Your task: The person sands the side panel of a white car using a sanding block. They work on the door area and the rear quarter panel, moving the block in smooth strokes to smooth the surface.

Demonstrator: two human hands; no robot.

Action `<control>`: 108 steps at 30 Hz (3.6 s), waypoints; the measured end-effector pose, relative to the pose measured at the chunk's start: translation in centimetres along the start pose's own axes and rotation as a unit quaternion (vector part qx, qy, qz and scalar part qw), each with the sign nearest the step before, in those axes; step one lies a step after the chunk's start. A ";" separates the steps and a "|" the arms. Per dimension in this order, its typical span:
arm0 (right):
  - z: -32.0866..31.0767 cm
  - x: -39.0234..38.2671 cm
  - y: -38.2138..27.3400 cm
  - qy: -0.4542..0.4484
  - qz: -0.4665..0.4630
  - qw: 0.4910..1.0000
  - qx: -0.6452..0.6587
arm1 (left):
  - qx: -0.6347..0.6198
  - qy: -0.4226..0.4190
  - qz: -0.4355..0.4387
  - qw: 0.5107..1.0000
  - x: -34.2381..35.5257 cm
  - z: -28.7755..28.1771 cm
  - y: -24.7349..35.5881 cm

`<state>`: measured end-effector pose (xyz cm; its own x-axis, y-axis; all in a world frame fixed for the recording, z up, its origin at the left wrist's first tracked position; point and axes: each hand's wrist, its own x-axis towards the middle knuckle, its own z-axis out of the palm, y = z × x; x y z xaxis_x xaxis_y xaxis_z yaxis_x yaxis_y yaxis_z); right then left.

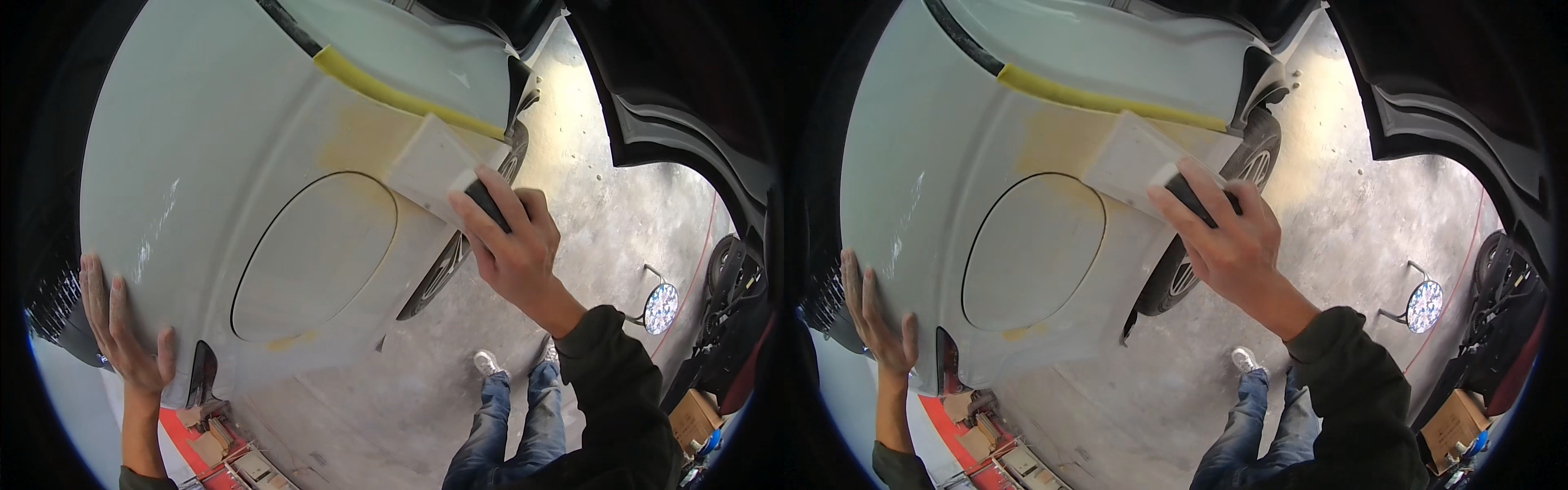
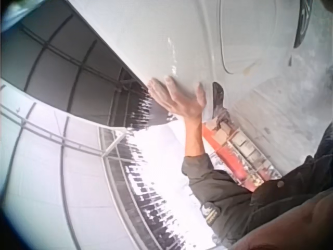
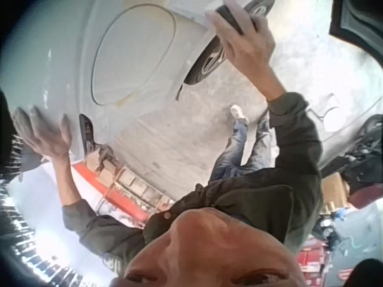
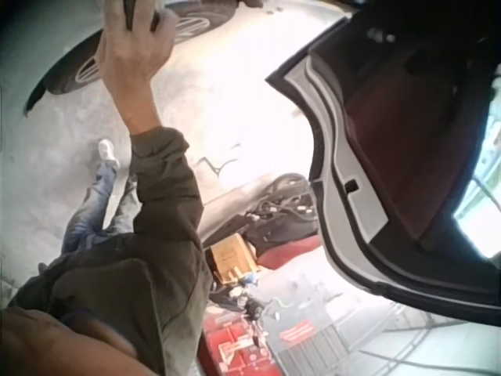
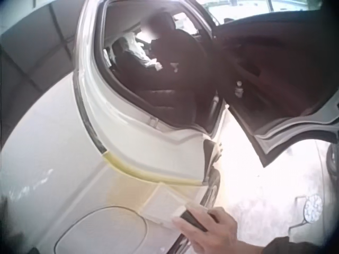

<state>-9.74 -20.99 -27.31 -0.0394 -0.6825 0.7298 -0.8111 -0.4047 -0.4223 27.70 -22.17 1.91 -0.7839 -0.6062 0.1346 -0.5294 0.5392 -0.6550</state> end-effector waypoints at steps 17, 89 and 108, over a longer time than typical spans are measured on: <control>0.5 1.8 -0.6 0.053 -0.031 0.998 -0.004 | -0.001 0.001 0.001 1.000 0.0 -0.1 -0.4; 0.1 -1.1 3.0 -0.003 -0.003 0.999 0.052 | 0.002 -0.027 -0.007 1.000 -0.2 -0.5 -0.8; 0.0 -5.0 -3.9 -0.012 0.126 0.992 0.030 | 0.010 -0.012 0.021 1.000 0.0 -0.3 -1.2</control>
<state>-6.40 -15.99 -29.28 -0.2225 -0.7800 0.5849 -0.7413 -0.2542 -0.6211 28.21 -22.68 2.89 -0.7976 -0.5966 0.0885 -0.4886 0.5530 -0.6749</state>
